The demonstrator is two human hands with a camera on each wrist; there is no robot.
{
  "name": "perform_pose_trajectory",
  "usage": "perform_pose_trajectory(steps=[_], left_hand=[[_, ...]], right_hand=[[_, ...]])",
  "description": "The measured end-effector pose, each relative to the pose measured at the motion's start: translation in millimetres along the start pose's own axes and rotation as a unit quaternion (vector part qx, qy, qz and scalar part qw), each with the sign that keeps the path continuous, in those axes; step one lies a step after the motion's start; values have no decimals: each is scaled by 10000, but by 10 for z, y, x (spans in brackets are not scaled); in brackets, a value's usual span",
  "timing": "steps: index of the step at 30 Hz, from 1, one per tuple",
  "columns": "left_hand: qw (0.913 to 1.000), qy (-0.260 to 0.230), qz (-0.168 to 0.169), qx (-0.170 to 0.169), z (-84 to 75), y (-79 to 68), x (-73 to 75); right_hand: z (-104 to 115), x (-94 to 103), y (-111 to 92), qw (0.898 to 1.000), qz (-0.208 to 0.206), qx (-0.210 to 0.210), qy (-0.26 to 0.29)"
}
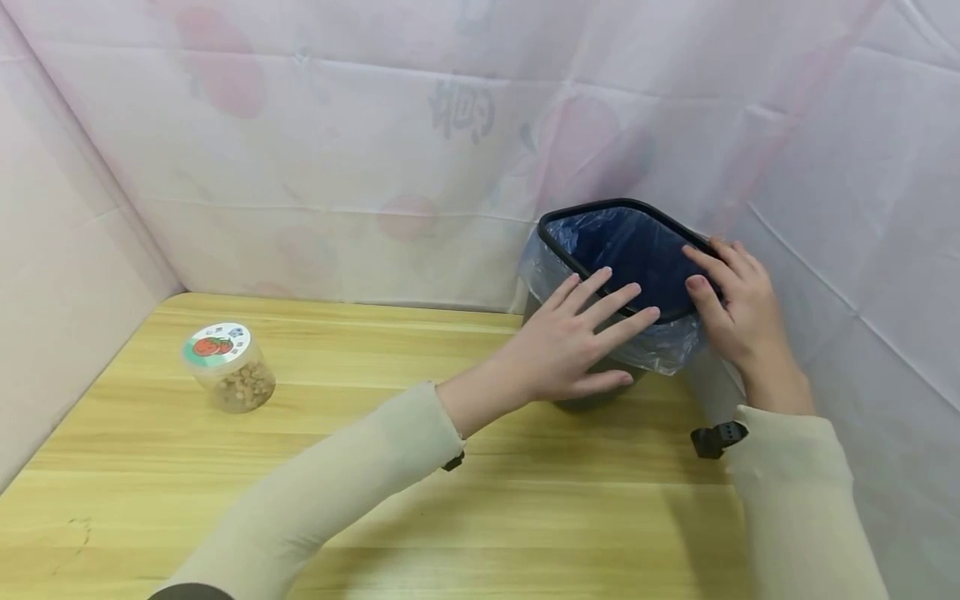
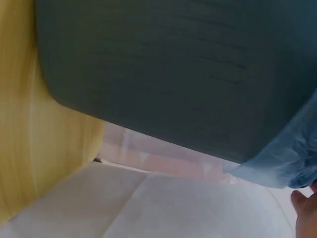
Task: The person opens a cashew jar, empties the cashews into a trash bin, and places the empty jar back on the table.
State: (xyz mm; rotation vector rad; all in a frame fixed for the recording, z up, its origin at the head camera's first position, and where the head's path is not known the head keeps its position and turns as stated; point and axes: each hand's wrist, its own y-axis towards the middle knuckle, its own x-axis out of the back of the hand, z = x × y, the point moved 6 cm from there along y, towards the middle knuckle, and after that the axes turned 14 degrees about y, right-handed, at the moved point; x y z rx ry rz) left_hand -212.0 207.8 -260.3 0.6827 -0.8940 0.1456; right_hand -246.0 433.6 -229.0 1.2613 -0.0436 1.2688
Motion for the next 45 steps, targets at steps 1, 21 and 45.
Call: perform_pose_trajectory(steps=[1,21,45], left_hand=[[10000,-16,43,-12,-15,16,-5],[9995,-182,-133,214,-33,17,-37],[9864,-697,-1074,1031,481,-294,-76]], right_hand=[[-33,-3,-15,9998,89,-182,38],[-6,-36,-169,9997,-168,102,131],[642,-489,-164,9950,-630,595,-499]])
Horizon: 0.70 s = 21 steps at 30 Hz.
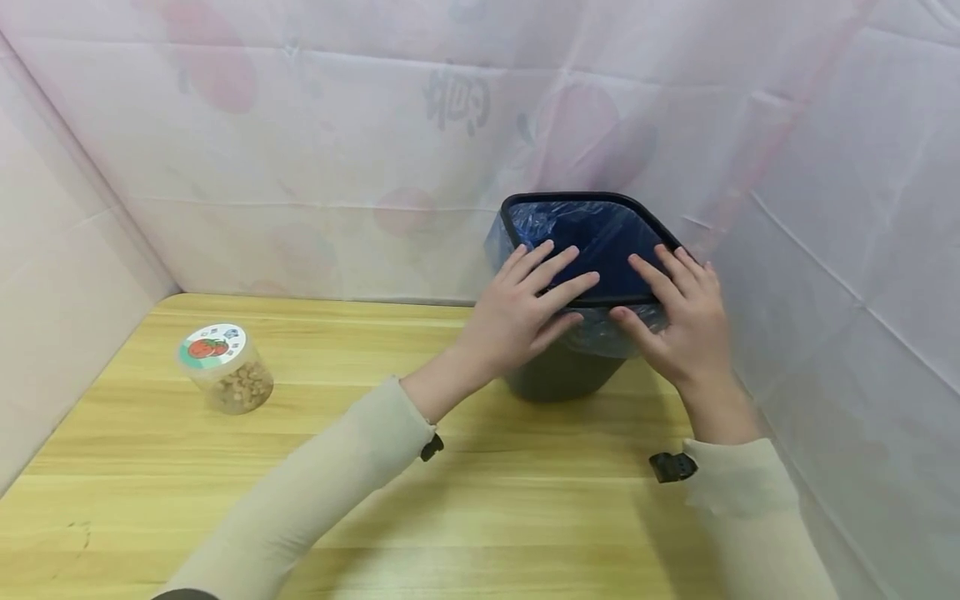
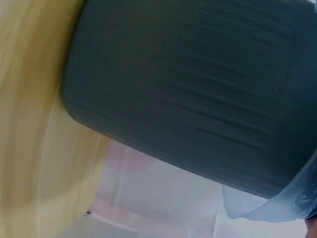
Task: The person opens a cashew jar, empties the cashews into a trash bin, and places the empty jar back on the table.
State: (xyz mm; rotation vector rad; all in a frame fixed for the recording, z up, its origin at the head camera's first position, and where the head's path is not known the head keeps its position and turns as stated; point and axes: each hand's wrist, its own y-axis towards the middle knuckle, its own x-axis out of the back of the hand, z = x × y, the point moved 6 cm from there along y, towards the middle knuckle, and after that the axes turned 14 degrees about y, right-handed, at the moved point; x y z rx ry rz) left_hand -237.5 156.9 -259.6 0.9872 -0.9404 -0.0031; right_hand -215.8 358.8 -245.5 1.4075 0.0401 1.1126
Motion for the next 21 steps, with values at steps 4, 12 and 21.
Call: perform_pose_trajectory(steps=[4,12,21], left_hand=[[9999,-80,-91,28,87,-41,17],[9995,-252,-178,-1,212,-109,24],[9986,-393,-358,-19,334,-213,73]], right_hand=[[44,-66,5,10000,-56,12,-70],[137,-167,23,9997,-211,-83,-129],[251,-296,41,9992,-325,-152,-164]])
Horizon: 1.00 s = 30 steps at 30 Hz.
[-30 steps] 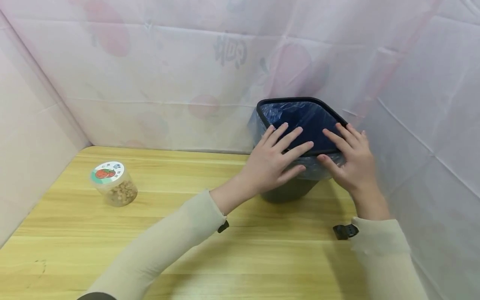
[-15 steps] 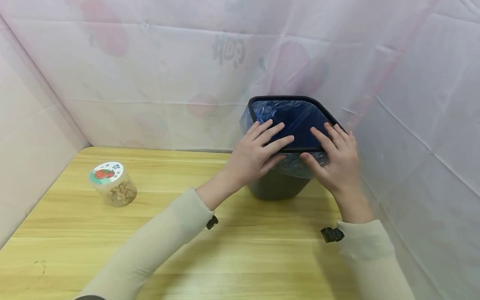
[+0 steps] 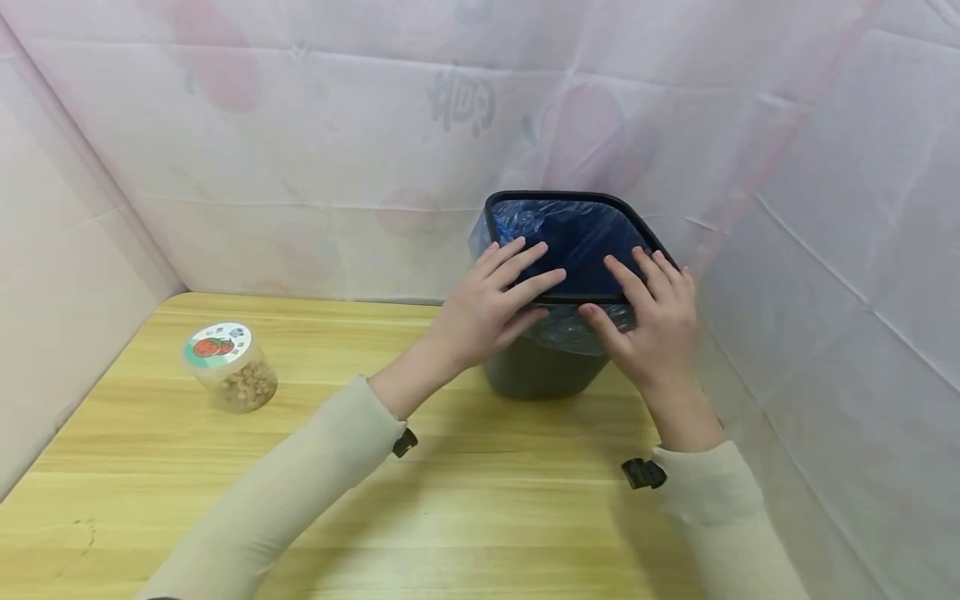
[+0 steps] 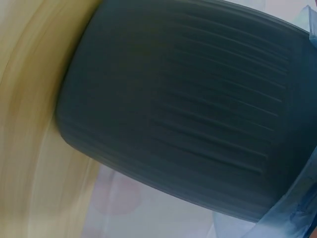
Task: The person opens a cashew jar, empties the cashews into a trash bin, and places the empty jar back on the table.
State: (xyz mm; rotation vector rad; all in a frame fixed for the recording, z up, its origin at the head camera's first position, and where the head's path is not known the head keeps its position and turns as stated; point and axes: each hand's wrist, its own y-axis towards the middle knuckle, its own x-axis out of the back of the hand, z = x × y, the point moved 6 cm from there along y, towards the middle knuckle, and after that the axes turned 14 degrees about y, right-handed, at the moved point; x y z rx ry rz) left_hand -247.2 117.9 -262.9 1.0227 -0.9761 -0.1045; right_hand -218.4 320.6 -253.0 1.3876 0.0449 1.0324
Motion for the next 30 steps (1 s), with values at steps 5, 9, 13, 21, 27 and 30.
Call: perform_pose_trajectory(steps=[5,9,13,21,27,30], left_hand=[[9999,-15,-113,1,47,-48,30],[9998,-28,-207,32,81,-82,54],[9997,-91,-184,108,120,-118,71],[9997,-127,-164,146,210,-184,86],[9993,-230,-244,161,269,-228,129],[9993,-235,-227,172,297,-255,145]], right_hand=[[48,-58,4,10000,-50,33,58],[96,-97,19,9999,-103,72,68],[140,-146,28,9999,-147,86,3],[220,-230,43,9995,-290,149,40],[284,-294,65,9988,-420,197,145],[312,-328,77,9987,-422,203,182]])
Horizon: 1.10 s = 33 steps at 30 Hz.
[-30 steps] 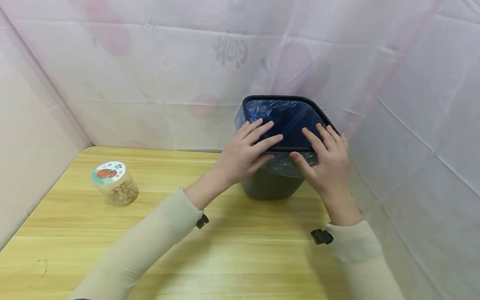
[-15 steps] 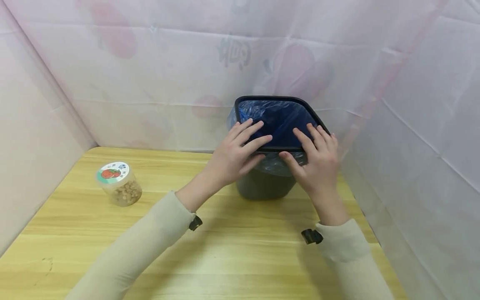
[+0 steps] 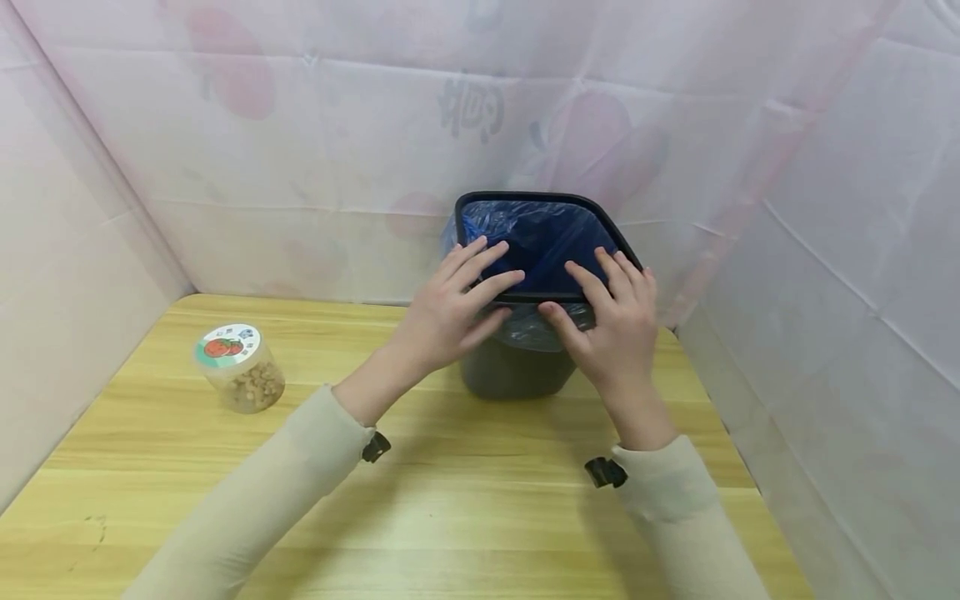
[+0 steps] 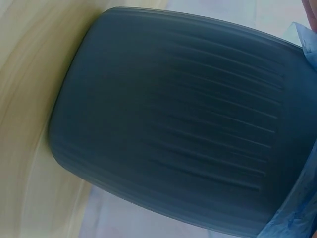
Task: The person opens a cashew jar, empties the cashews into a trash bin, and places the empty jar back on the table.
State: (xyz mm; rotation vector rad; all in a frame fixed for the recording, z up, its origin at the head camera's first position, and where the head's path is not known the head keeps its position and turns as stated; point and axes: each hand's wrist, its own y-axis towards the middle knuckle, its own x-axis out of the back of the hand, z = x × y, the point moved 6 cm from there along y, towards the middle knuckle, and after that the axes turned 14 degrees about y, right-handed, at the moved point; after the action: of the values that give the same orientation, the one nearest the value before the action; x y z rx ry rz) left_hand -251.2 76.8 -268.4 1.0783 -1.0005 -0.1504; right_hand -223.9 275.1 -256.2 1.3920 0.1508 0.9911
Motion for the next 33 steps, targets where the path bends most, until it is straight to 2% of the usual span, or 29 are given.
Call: perform_pose_trajectory(steps=[7,33], left_hand=[[10000,-18,37,63,71,-55,32],[9991,-261,-227,265,331,-240,199]], right_hand=[[68,-80,1,10000,-26,1,14],[297,-362,52,9997,-143,3,191]])
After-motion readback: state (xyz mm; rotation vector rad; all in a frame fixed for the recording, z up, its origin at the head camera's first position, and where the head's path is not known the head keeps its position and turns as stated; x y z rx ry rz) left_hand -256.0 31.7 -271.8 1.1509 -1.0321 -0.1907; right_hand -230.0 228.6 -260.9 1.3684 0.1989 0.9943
